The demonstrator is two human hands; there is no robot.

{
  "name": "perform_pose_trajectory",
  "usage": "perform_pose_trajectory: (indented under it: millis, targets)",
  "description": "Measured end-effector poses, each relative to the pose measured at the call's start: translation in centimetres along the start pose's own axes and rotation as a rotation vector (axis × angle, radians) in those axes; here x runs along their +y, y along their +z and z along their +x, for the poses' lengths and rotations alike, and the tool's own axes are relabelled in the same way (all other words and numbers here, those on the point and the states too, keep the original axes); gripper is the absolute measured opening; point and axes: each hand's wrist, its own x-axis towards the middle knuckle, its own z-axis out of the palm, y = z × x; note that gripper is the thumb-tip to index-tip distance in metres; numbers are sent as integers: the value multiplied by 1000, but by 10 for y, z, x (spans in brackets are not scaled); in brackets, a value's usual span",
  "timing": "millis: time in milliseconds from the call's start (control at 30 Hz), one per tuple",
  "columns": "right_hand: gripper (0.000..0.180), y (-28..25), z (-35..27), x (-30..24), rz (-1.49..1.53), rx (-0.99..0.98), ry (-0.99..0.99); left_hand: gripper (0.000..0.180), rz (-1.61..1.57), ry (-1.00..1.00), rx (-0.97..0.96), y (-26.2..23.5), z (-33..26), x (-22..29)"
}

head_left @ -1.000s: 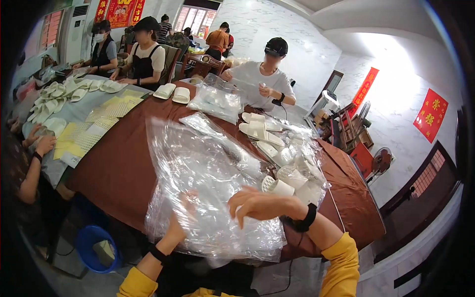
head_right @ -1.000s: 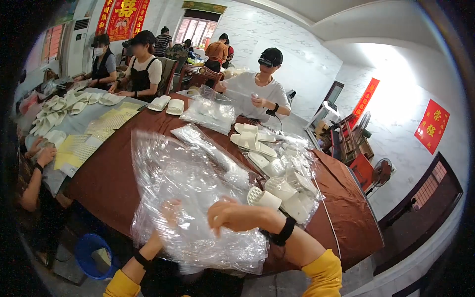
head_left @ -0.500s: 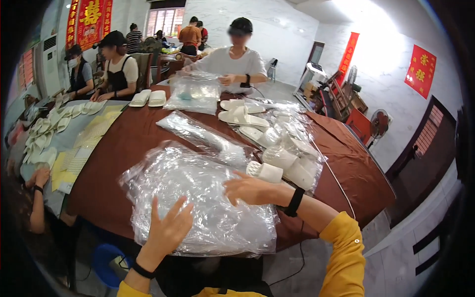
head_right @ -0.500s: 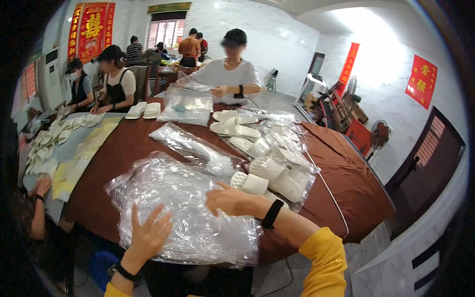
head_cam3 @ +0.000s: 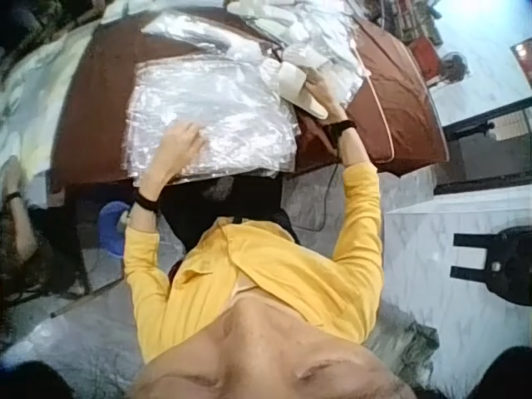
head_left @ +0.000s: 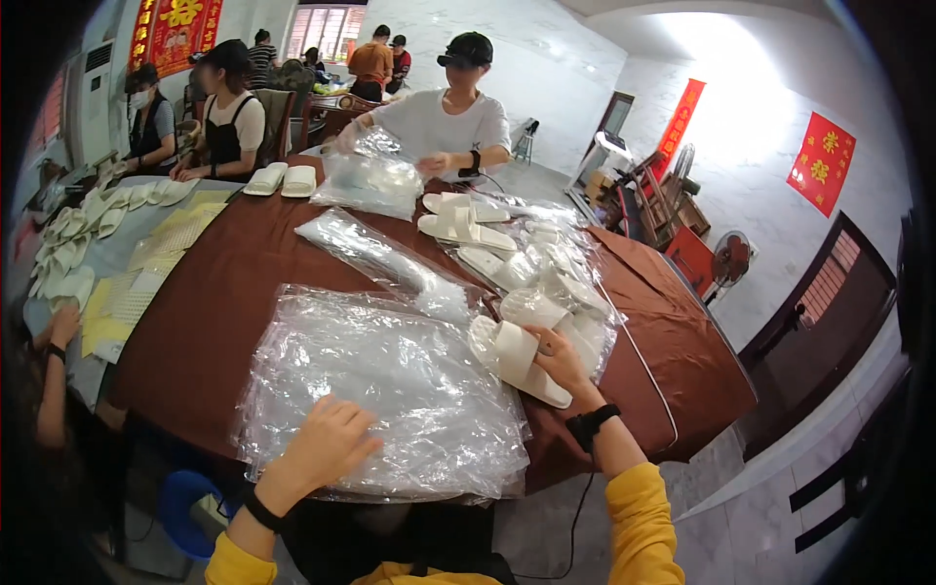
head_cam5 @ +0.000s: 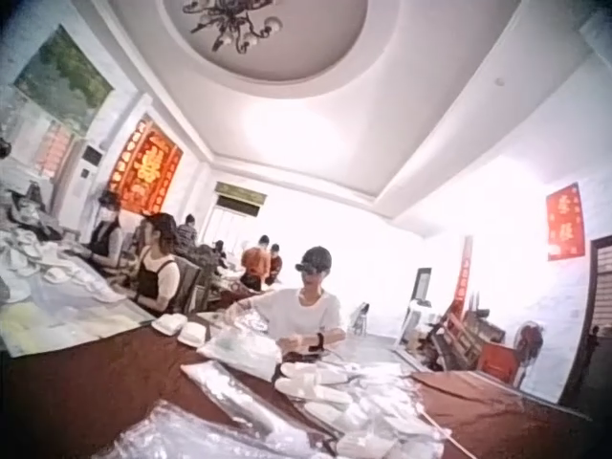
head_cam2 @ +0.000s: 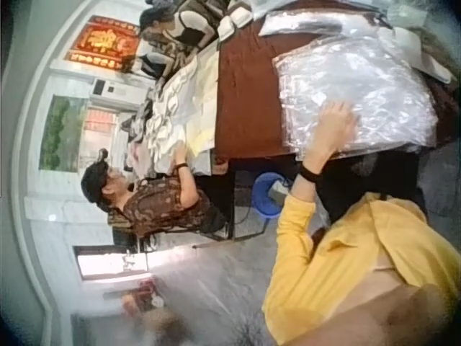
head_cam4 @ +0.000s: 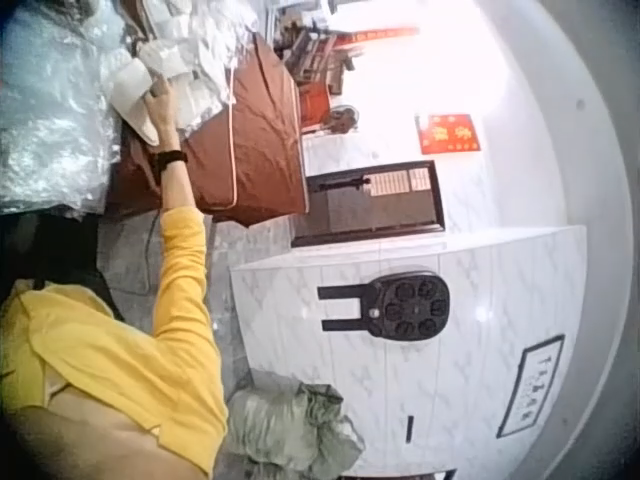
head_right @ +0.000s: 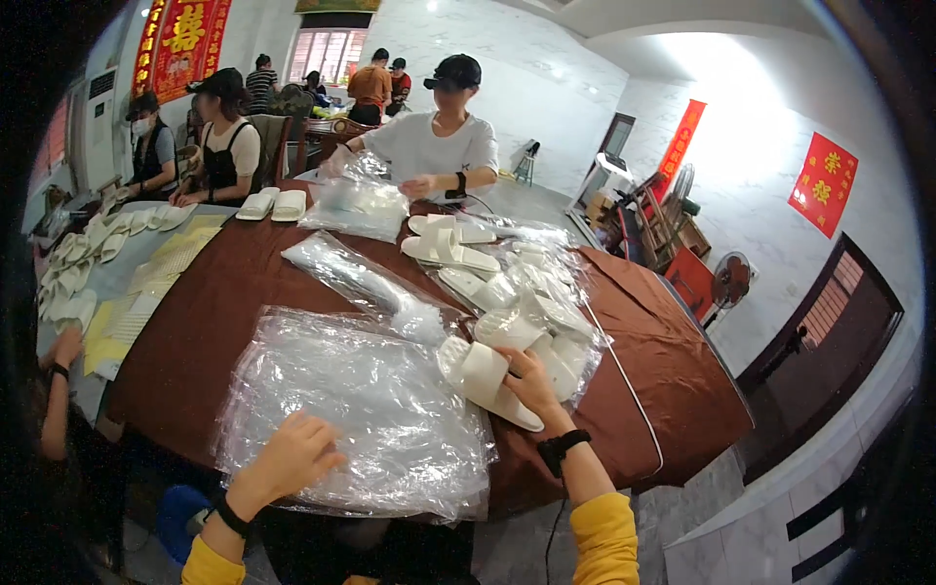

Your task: Packaging pairs of white slippers into individual plastic bags.

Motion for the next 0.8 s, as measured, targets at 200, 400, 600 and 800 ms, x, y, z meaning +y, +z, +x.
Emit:
perform_pose_trajectory:
  millis: [200, 400, 600, 800]
  targets:
    - [26, -19, 11, -5, -109, 321, 70, 57, 182, 92, 231, 23, -2, -11]
    - [26, -93, 19, -95, 34, 231, 28, 56, 137, 100, 212, 18, 12, -7]
    - [39, -3, 95, -227, 190, -207, -198, 57, 179, 67, 274, 29, 14, -14]
    - [75, 27, 121, -279, -146, -453, -422, 61, 153, 1, 223, 30, 17, -12]
